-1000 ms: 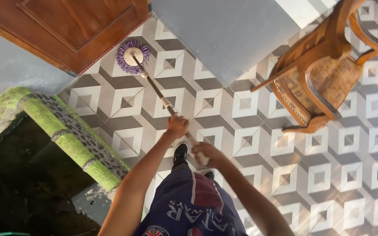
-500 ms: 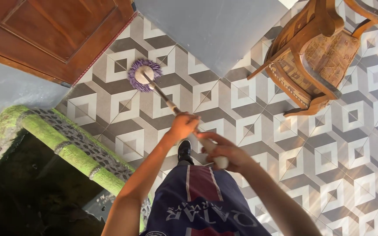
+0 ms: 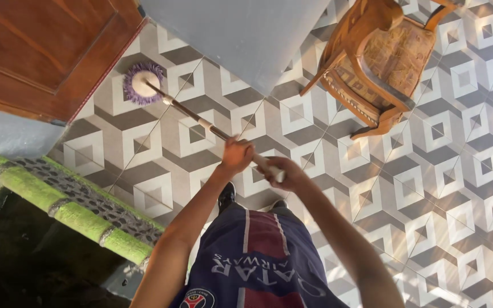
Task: The person is mopping the floor in a bathroom and balcony area.
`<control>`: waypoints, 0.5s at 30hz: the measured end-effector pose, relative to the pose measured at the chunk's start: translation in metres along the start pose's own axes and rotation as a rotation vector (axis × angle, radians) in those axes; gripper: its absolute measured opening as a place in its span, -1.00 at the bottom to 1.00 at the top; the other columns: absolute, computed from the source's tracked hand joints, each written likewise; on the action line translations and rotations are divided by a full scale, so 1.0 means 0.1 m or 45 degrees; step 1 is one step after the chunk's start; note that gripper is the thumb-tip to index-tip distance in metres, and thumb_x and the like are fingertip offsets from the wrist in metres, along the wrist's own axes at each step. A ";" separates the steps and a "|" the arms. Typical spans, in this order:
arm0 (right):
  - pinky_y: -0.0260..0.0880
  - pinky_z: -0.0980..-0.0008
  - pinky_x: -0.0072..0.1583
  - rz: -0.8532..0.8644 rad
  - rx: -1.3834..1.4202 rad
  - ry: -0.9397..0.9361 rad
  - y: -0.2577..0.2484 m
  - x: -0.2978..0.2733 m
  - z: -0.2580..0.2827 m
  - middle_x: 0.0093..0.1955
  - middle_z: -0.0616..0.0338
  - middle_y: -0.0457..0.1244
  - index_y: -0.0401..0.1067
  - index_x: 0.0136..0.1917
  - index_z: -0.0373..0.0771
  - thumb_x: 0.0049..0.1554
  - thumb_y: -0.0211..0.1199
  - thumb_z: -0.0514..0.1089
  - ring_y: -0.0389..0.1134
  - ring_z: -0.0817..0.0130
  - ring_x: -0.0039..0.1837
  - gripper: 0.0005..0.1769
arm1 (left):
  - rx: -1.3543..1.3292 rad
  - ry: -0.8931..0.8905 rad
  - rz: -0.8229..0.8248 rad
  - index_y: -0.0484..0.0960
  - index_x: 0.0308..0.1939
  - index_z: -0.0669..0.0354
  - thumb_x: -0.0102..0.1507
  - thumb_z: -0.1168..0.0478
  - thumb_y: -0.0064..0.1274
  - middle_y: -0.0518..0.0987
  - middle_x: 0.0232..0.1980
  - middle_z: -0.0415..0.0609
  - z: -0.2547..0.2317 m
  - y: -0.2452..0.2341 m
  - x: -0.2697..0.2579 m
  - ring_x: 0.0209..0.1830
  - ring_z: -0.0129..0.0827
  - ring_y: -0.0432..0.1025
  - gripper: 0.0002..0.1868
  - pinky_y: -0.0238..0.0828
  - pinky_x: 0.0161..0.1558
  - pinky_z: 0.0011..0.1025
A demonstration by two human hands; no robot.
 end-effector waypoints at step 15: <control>0.35 0.47 -0.18 0.647 0.183 0.029 -0.43 -1.03 0.61 0.09 -0.05 0.15 0.32 0.39 -0.05 0.11 0.08 -0.33 0.20 0.42 -0.16 -0.42 | -0.380 0.106 -0.212 0.60 -0.20 0.18 0.34 0.06 -0.15 0.55 -0.27 0.09 -1.07 0.36 0.36 -0.15 -0.01 0.41 -0.70 0.32 0.01 -0.03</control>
Point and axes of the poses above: each hand's wrist, its own x-axis towards the middle knuckle, its own y-axis out of the palm, z = x × y, the point moved 7 cm from there along x, towards the middle knuckle
